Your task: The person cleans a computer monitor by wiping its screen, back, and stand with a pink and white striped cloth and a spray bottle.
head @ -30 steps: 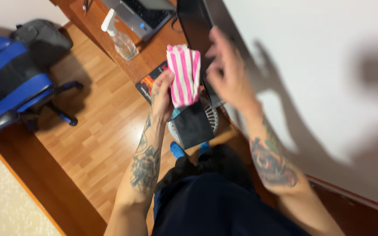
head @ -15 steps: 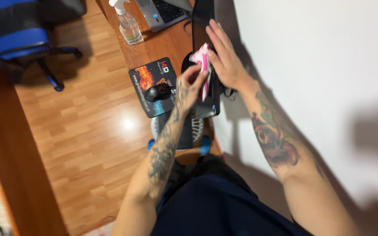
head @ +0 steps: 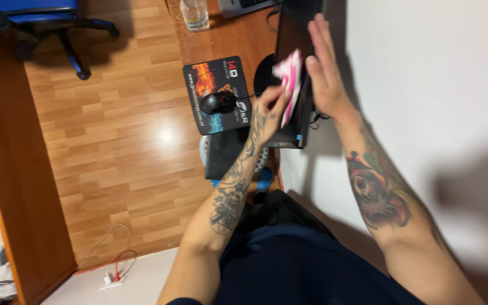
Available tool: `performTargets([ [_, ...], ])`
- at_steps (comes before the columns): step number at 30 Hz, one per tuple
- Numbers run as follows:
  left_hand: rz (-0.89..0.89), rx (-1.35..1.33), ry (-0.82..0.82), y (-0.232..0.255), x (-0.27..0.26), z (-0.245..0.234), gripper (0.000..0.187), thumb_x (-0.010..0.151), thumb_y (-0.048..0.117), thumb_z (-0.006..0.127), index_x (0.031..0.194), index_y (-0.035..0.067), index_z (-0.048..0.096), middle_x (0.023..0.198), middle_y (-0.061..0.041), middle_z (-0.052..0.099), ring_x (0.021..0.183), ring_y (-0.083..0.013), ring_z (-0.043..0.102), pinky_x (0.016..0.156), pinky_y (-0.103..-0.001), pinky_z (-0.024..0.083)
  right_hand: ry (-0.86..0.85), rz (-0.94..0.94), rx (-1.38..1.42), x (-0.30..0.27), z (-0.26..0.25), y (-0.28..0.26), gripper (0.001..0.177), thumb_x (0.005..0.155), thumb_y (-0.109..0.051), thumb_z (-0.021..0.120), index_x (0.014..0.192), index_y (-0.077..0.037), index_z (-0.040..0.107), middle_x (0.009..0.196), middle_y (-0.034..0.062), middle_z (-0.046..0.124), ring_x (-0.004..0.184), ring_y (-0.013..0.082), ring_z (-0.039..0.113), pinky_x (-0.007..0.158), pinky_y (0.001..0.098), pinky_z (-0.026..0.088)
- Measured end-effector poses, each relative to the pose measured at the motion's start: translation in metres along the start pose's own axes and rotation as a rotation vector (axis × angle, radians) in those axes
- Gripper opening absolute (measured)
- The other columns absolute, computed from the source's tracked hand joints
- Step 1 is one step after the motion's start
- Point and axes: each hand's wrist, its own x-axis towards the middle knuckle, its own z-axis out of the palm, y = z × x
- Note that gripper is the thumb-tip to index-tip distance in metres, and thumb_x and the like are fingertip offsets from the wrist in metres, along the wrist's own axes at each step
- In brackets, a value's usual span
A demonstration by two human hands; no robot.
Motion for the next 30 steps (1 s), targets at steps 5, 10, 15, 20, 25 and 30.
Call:
performTargets([
  [5,-0.618,0.002,-0.101,-0.032,-0.001,-0.031,0.033,0.101,0.025,0.064,0.122,0.001,0.071,0.092,-0.012,0.077,0.082,-0.0147,0.070,0.075,-0.028,0.056,-0.047,0.061,-0.009,0.006,-0.001,-0.009,0.058,0.113,-0.010,0.037,0.169,-0.003,0.023,0.179,0.0119,0.007,0.168,0.0283,0.002,0.140,0.0426,0.006],
  [10,-0.190,-0.157,-0.147,0.024,0.009,-0.004,0.029,0.101,0.022,0.067,0.117,-0.002,0.071,0.104,-0.012,0.076,0.095,-0.0126,0.069,0.085,-0.026,0.055,0.021,0.139,-0.006,0.010,0.008,-0.021,0.061,0.107,-0.004,0.036,0.168,-0.002,0.027,0.179,0.0122,0.009,0.168,0.0270,0.006,0.140,0.0405,0.008],
  [15,-0.284,-0.018,-0.075,0.002,-0.025,-0.021,0.037,0.099,0.022,0.066,0.127,-0.002,0.069,0.104,-0.012,0.073,0.093,-0.0125,0.067,0.083,-0.026,0.054,0.028,0.121,-0.014,0.004,0.009,-0.025,0.059,0.110,-0.004,0.035,0.168,-0.002,0.025,0.179,0.0128,0.009,0.168,0.0272,0.006,0.140,0.0405,0.009],
  [20,-0.553,0.037,-0.088,-0.020,-0.026,-0.025,0.040,0.100,0.025,0.069,0.131,-0.001,0.069,0.099,-0.012,0.076,0.087,-0.0139,0.068,0.081,-0.026,0.054,0.044,0.104,-0.007,0.008,0.013,-0.015,0.058,0.112,-0.004,0.034,0.169,-0.002,0.026,0.179,0.0129,0.010,0.169,0.0262,0.008,0.142,0.0402,0.010],
  [25,-0.152,-0.020,-0.112,0.034,-0.051,-0.011,0.037,0.098,0.020,0.074,0.129,-0.001,0.073,0.094,-0.005,0.069,0.081,-0.0113,0.063,0.072,-0.027,0.052,0.063,0.055,0.009,0.006,0.014,-0.012,0.057,0.112,-0.004,0.035,0.168,-0.002,0.028,0.179,0.0121,0.012,0.169,0.0256,0.009,0.142,0.0393,0.010],
  [30,-0.572,-0.122,0.060,-0.039,-0.044,-0.023,0.034,0.098,0.020,0.070,0.124,-0.001,0.071,0.086,0.000,0.067,0.073,-0.0084,0.059,0.063,-0.023,0.050,0.061,0.057,0.034,0.001,0.013,-0.011,0.058,0.113,-0.004,0.034,0.170,-0.002,0.026,0.180,0.0119,0.011,0.165,0.0234,0.009,0.138,0.0364,0.009],
])
